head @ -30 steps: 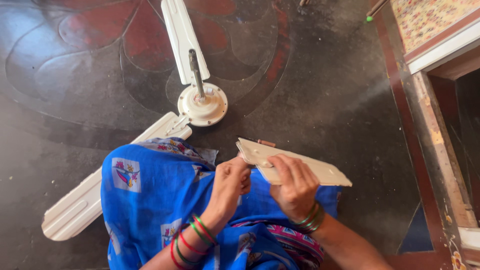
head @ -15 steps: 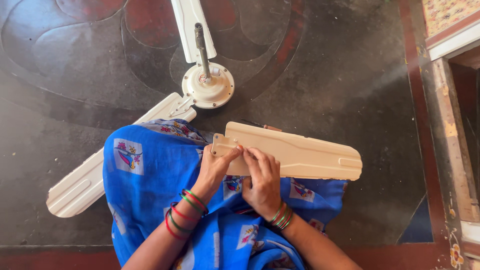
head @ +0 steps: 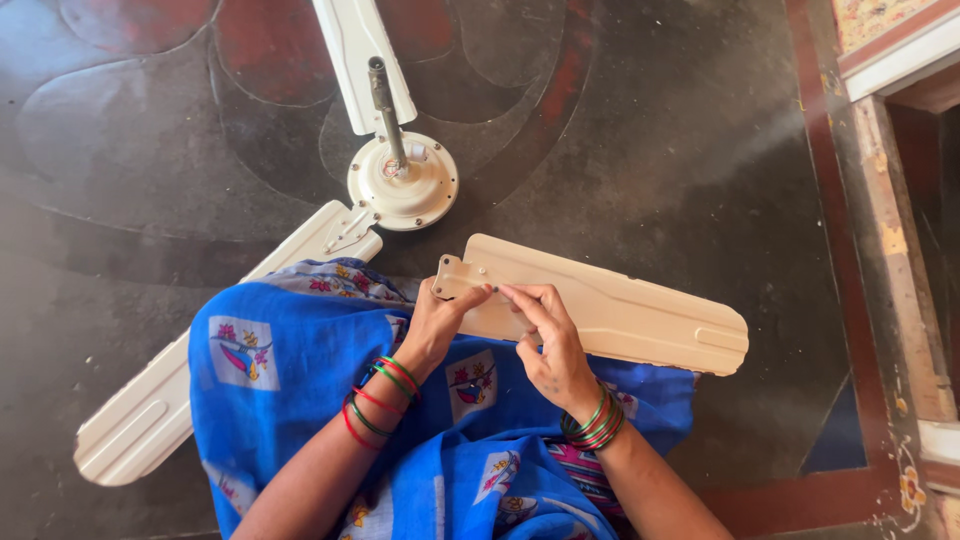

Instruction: The person uses a screwdriver to remove screws from a ceiling fan blade, detaches the blade, and then reattaches it by inserting screws and tightening them. The person handles the fan blade and screwdriver throughout the process.

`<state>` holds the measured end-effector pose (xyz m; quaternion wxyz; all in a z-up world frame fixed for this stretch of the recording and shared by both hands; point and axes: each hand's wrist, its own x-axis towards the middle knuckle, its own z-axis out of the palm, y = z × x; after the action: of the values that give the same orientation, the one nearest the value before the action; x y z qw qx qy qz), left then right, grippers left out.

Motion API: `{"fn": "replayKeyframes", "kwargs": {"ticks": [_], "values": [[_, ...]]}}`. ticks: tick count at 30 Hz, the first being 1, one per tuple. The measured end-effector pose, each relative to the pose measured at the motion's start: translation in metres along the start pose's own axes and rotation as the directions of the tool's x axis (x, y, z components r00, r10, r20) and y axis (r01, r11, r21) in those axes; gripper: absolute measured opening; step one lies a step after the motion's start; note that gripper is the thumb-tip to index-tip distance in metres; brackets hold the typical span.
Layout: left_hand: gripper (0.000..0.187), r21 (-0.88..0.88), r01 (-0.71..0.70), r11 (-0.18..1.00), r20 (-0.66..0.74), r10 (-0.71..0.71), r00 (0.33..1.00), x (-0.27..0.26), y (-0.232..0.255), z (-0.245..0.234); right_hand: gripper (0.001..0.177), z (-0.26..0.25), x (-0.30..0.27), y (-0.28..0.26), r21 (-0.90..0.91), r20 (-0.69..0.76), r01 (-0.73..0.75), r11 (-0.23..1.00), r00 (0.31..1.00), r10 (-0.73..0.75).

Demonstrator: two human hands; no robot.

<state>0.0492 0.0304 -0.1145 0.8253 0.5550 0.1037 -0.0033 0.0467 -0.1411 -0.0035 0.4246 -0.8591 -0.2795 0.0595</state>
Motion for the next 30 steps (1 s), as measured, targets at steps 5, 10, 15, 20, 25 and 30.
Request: {"fn": "replayKeyframes", "kwargs": {"ticks": [5, 10, 15, 20, 25, 30], "values": [[0.022, -0.158, 0.05, 0.986, 0.006, -0.05, 0.999, 0.008, -0.012, -0.005, 0.064, 0.007, 0.008, 0.012, 0.079, -0.039, -0.054, 0.995, 0.998, 0.058], [0.021, -0.186, 0.138, 0.973, -0.027, -0.145, 0.989, 0.013, -0.026, -0.009, 0.065, 0.021, 0.006, 0.019, 0.124, -0.067, -0.12, 0.985, 0.989, 0.129], [0.023, -0.157, 0.173, 0.972, -0.087, -0.188, 0.978, 0.019, -0.044, -0.011, 0.059, 0.026, 0.006, 0.032, 0.221, -0.023, -0.197, 0.955, 0.978, 0.207], [0.032, -0.125, 0.307, 0.944, -0.11, -0.32, 0.941, 0.02, -0.057, -0.012, 0.037, -0.027, 0.054, 0.065, 0.406, -0.028, -0.072, 0.911, 0.995, 0.091], [0.052, -0.143, 0.439, 0.887, -0.17, -0.459, 0.872, 0.019, -0.065, -0.011, 0.023, -0.073, 0.139, 0.127, -0.153, 0.023, -0.227, 0.962, 0.972, 0.234], [0.063, -0.198, 0.541, 0.817, -0.189, -0.573, 0.797, 0.013, -0.066, -0.014, 0.022, -0.034, 0.184, 0.218, -0.464, 0.473, 0.035, 0.885, 0.855, 0.214]]}}
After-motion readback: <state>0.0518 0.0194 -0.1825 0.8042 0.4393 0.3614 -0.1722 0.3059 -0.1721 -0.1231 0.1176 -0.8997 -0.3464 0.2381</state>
